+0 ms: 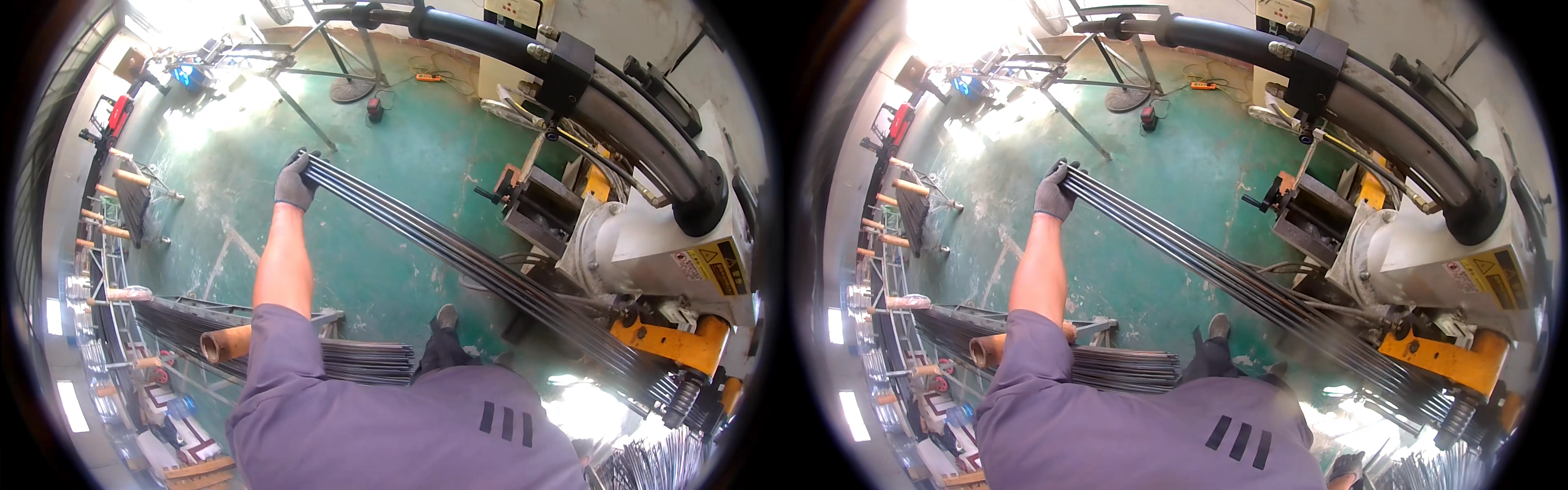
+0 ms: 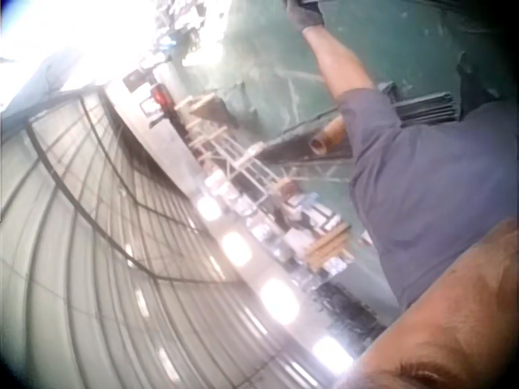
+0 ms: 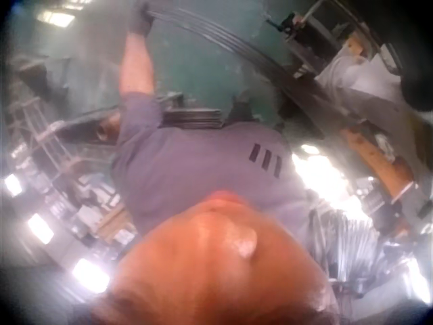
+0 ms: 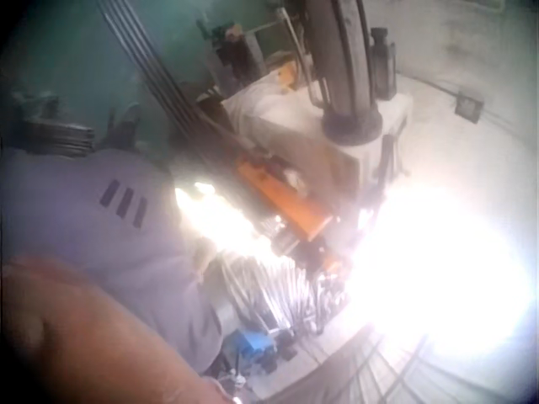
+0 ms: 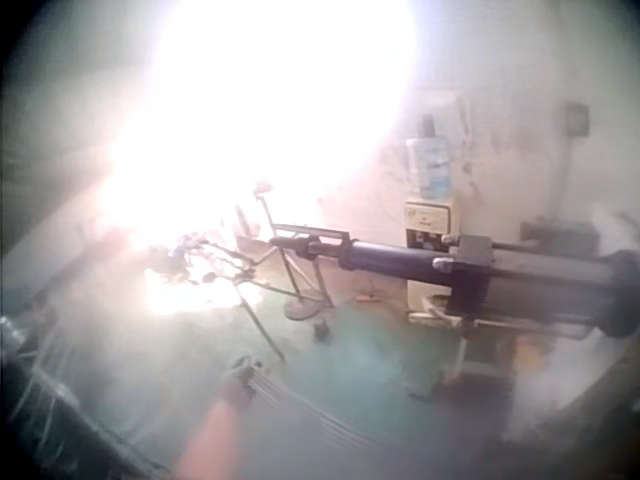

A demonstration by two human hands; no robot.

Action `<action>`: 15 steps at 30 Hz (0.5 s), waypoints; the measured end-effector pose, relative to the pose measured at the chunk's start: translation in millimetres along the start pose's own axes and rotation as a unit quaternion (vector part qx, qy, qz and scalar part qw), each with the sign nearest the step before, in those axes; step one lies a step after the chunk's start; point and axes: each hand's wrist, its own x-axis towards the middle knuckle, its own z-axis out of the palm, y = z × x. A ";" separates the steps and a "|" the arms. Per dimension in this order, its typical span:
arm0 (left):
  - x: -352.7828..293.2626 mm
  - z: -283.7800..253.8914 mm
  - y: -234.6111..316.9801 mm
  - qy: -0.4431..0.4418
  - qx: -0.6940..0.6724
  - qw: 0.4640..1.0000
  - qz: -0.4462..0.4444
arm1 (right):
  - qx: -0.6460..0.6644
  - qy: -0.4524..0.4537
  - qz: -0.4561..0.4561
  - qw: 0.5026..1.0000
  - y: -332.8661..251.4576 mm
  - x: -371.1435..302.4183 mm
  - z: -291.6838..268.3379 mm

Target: The person repeatedly picks up bundles of long metal rods from a floor pile and feeds them into a yellow and white bending machine. After the machine bends the rods, the person removes the finished pieces and stacks them on a nearby metal rack. The process is continuous and repetitive throughout the clip.

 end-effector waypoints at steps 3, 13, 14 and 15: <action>5.7 -16.0 9.4 -0.058 0.002 0.997 -0.043 | -0.077 0.018 -0.023 0.997 6.3 -19.7 11.7; -19.6 14.3 22.4 -0.012 0.032 0.988 -0.152 | 0.949 0.108 0.160 0.249 14.1 -8.1 -8.0; -37.4 30.1 12.5 0.011 0.011 0.993 -0.118 | 0.951 0.114 0.134 0.256 20.3 7.9 14.3; -48.8 32.8 8.8 0.040 -0.009 0.996 -0.079 | 0.952 0.116 0.105 0.264 19.6 23.7 35.0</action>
